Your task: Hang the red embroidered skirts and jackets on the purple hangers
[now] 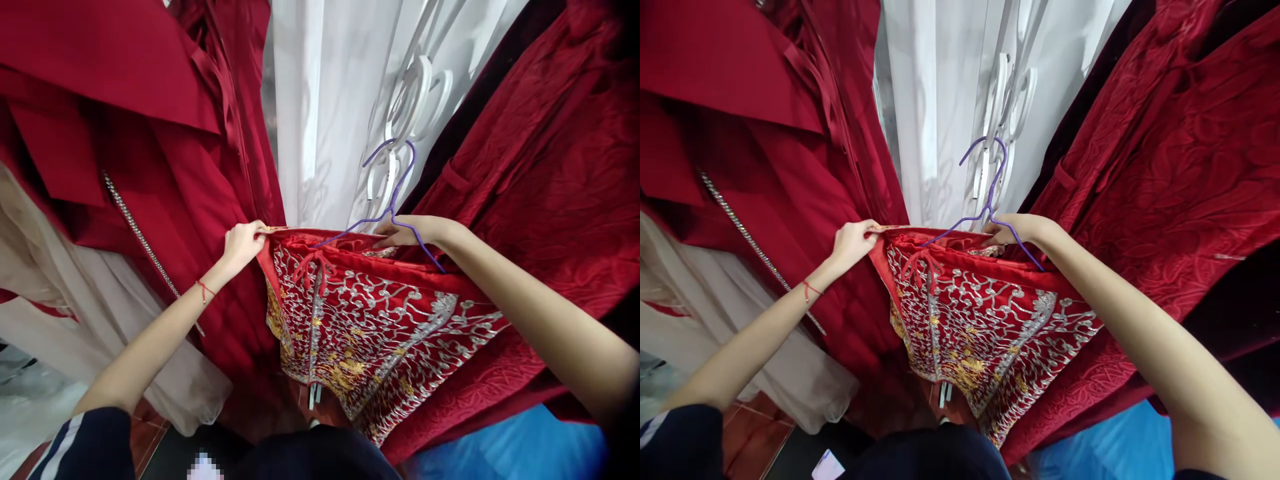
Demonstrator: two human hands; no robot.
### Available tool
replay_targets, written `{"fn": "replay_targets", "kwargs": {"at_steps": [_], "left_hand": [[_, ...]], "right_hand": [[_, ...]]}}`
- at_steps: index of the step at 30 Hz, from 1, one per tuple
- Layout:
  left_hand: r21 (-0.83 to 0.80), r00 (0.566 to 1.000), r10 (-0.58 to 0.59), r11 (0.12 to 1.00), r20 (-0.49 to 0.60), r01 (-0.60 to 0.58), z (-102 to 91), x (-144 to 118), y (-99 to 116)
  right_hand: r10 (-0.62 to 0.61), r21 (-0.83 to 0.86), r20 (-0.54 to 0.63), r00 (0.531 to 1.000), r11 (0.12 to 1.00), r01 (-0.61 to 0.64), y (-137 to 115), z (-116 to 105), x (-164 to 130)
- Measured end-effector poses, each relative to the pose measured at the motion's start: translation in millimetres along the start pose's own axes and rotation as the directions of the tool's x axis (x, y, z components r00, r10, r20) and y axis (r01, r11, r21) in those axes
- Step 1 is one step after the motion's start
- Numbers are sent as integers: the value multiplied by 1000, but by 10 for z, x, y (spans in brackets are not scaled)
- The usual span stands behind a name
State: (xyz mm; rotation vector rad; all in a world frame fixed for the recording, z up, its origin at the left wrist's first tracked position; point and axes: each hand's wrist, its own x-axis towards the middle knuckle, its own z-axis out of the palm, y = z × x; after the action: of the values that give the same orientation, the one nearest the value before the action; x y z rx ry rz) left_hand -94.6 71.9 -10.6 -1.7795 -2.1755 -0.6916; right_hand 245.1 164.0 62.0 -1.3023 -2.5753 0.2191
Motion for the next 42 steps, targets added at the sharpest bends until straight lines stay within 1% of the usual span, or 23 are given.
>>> {"fn": "replay_targets", "kwargs": {"at_steps": [2, 3, 6, 8, 10, 12, 15, 17, 18, 20, 21, 22, 23, 24, 25, 27, 29, 31, 34, 36, 39, 41, 42], "left_hand": [[19, 989, 60, 998, -133, -58, -126, 21, 44], [32, 978, 142, 990, -152, -138, -195, 10, 78], [106, 894, 448, 889, -4, -445, -386, -125, 218], [157, 841, 532, 826, 104, -542, -519, -269, 320], [203, 866, 493, 843, 80, -498, -689, -424, 421], [198, 915, 403, 900, -37, -388, -887, -593, 535], [98, 942, 292, 955, -166, -279, -1092, -892, 761], [-14, 929, 364, 931, -66, -365, -1078, -1086, 914], [-106, 886, 464, 881, 7, -460, -1024, -1155, 971], [-357, 719, 684, 706, 122, -612, -853, -1195, 1010], [-461, 666, 739, 628, 102, -626, -753, -1158, 988], [-511, 677, 736, 593, 29, -623, -650, -1085, 941], [-514, 728, 682, 601, -69, -612, -547, -985, 875], [-465, 795, 574, 659, -195, -591, -446, -868, 796], [-387, 828, 479, 732, -293, -561, -348, -747, 714], [-311, 849, 447, 795, -280, -521, -169, -532, 568], [-335, 859, 484, 791, -168, -511, -35, -394, 468], [-312, 863, 474, 805, -171, -504, 33, -331, 411], [-149, 828, 414, 855, -377, -496, -7, -312, 355], [-47, 773, 432, 860, -464, -508, -130, -337, 330], [75, 710, 472, 855, -522, -513, -421, -483, 360], [113, 693, 469, 862, -548, -494, -616, -647, 446], [108, 694, 487, 851, -529, -514, -688, -728, 502]], "right_hand": [[53, -118, 256, 965, 993, -24, 40, -28, -69], [115, -209, 288, 951, 976, -55, 74, -36, -114], [283, -412, 112, 952, 886, -215, 186, -21, -290], [331, -431, -35, 943, 846, -313, 217, 3, -420], [338, -414, -238, 911, 813, -409, 193, 16, -524], [297, -370, -419, 858, 807, -460, 132, 9, -578], [254, -271, -558, 790, 844, -463, 66, -9, -575], [278, -178, -555, 784, 881, -438, 80, 1, -557], [295, -133, -528, 796, 898, -420, 105, 14, -554], [306, -68, -465, 831, 923, -379, 184, 47, -570], [300, -55, -451, 841, 931, -362, 234, 58, -589], [287, -56, -459, 841, 935, -350, 289, 61, -614], [266, -71, -479, 836, 938, -339, 348, 53, -641], [235, -98, -493, 838, 942, -322, 411, 32, -669], [195, -130, -497, 845, 947, -295, 476, 0, -695], [107, -201, -465, 879, 954, -222, 609, -87, -734], [37, -257, -378, 925, 956, -143, 725, -173, -746], [33, -298, -265, 964, 948, -114, 795, -224, -737], [131, -395, -89, 987, 905, -156, 752, -208, -731], [182, -486, -97, 978, 849, -206, 626, -158, -761], [207, -530, -334, 920, 766, -365, 399, -103, -847], [201, -428, -526, 826, 778, -461, 300, -104, -897], [201, -338, -589, 783, 819, -464, 277, -112, -910]]}}
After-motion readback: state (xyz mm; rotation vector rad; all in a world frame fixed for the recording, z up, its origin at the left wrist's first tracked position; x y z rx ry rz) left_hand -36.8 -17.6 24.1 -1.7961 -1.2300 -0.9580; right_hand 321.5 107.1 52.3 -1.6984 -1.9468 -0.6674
